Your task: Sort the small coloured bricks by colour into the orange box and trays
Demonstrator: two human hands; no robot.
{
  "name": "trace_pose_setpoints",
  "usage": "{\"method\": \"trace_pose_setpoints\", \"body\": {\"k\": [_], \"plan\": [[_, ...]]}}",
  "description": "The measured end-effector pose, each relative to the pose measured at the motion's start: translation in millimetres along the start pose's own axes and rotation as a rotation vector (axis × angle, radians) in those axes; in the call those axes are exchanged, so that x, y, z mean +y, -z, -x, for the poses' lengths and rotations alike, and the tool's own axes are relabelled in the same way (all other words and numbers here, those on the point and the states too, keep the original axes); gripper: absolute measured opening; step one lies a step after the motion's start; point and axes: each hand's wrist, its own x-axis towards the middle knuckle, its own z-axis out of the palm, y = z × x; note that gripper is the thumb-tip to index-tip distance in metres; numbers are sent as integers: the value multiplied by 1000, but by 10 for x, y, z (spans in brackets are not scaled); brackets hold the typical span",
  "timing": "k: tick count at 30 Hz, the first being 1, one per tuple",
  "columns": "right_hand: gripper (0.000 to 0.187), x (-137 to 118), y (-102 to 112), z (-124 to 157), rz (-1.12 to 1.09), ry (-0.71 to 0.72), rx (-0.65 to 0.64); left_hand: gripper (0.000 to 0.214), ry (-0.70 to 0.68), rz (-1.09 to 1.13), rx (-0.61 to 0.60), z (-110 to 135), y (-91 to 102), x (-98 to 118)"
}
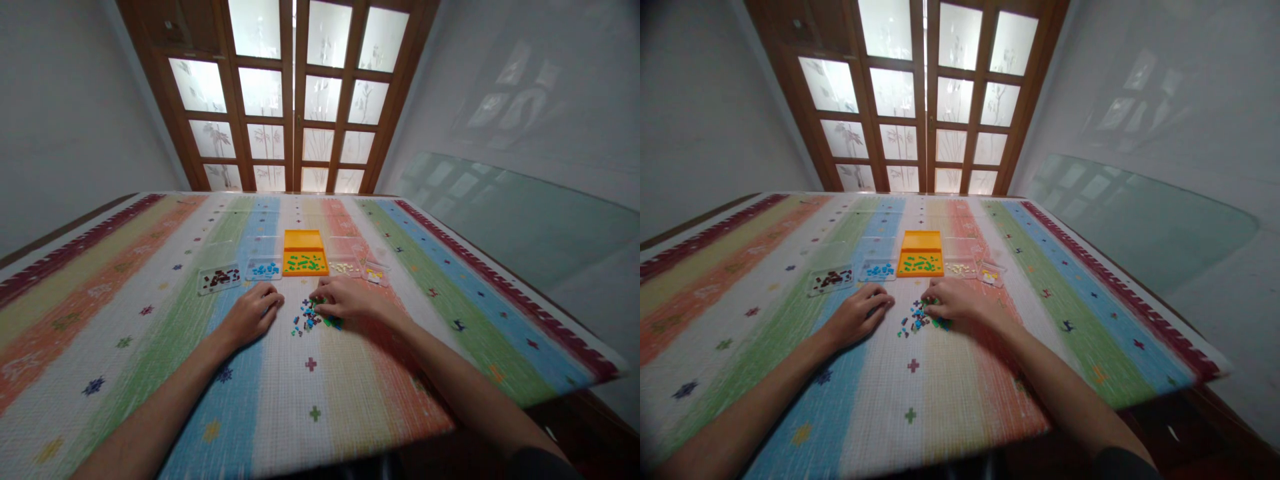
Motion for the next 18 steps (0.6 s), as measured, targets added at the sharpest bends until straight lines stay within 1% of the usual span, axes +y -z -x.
{"method": "trace_pose_setpoints", "body": {"k": [4, 11, 18], "plan": [[20, -34, -25, 1, 11, -21, 17, 20, 10, 11, -8, -1, 6, 5], [19, -3, -110, -43, 19, -41, 55, 20, 17, 17, -28, 0, 4, 10], [17, -93, -114, -61, 94, -101, 38, 21, 11, 16, -34, -2, -7, 12]]}}
